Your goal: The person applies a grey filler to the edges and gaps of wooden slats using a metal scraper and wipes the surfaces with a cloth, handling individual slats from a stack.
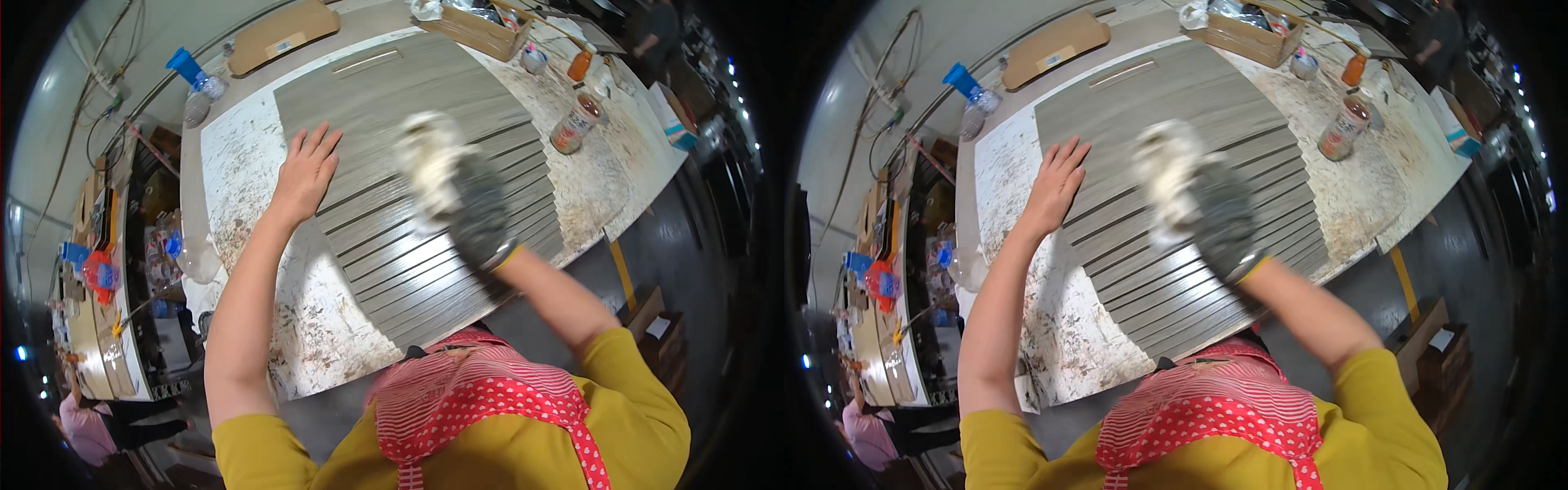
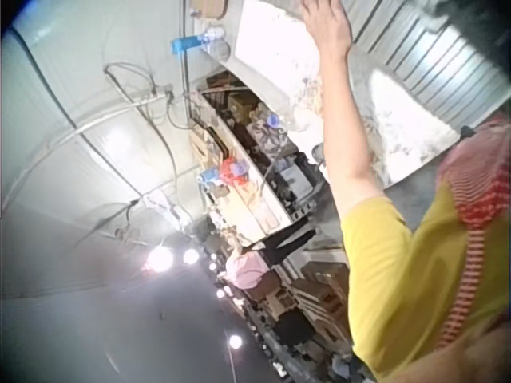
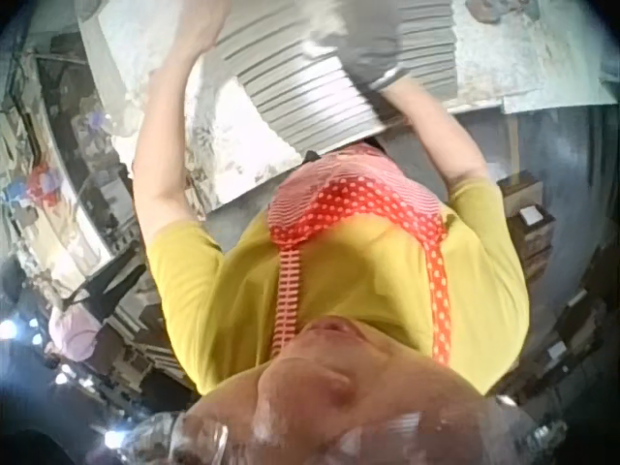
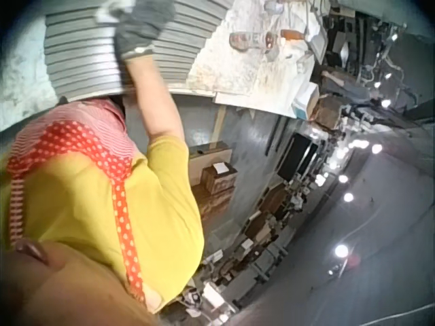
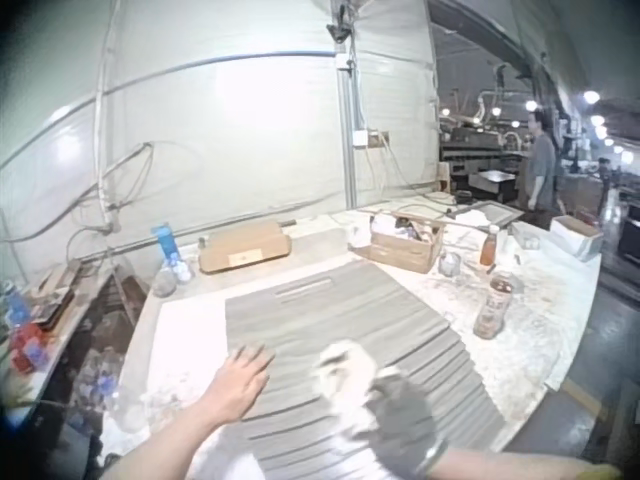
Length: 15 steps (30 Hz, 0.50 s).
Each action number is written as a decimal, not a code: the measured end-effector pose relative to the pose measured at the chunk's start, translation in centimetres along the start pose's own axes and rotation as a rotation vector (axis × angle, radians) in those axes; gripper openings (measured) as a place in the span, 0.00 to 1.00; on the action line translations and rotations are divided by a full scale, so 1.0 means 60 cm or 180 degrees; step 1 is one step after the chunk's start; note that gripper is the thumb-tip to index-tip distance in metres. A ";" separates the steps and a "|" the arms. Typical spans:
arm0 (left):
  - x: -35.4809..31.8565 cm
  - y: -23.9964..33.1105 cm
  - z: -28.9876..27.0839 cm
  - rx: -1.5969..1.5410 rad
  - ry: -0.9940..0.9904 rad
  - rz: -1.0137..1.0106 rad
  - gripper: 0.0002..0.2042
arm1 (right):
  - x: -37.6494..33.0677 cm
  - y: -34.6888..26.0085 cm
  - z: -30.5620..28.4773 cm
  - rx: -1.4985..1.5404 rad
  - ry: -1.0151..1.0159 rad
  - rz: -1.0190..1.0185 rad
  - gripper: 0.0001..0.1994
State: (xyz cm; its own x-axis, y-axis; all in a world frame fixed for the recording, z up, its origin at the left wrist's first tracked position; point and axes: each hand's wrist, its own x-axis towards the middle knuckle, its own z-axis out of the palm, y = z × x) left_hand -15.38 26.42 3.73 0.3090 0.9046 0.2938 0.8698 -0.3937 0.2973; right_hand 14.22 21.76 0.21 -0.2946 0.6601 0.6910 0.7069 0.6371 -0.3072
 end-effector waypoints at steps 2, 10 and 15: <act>0.002 -0.026 0.014 0.0971 -0.0106 0.0620 0.20 | 0.016 -0.124 0.027 0.0587 -0.0278 -0.0584 0.22; -0.009 0.010 -0.015 -0.0048 -0.0076 -0.0142 0.20 | -0.068 0.162 -0.112 0.0232 -0.0108 0.1425 0.22; 0.003 0.008 -0.003 0.0098 -0.0054 0.0011 0.20 | -0.054 0.182 -0.206 -0.1224 -0.0170 -0.0060 0.22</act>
State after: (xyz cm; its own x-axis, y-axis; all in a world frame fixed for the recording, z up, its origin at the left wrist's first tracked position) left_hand -14.96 26.35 4.09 0.3182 0.9059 0.2793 0.8801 -0.3918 0.2681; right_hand 30.83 21.63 2.68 -0.3359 0.6760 0.6559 0.8875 0.4603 -0.0200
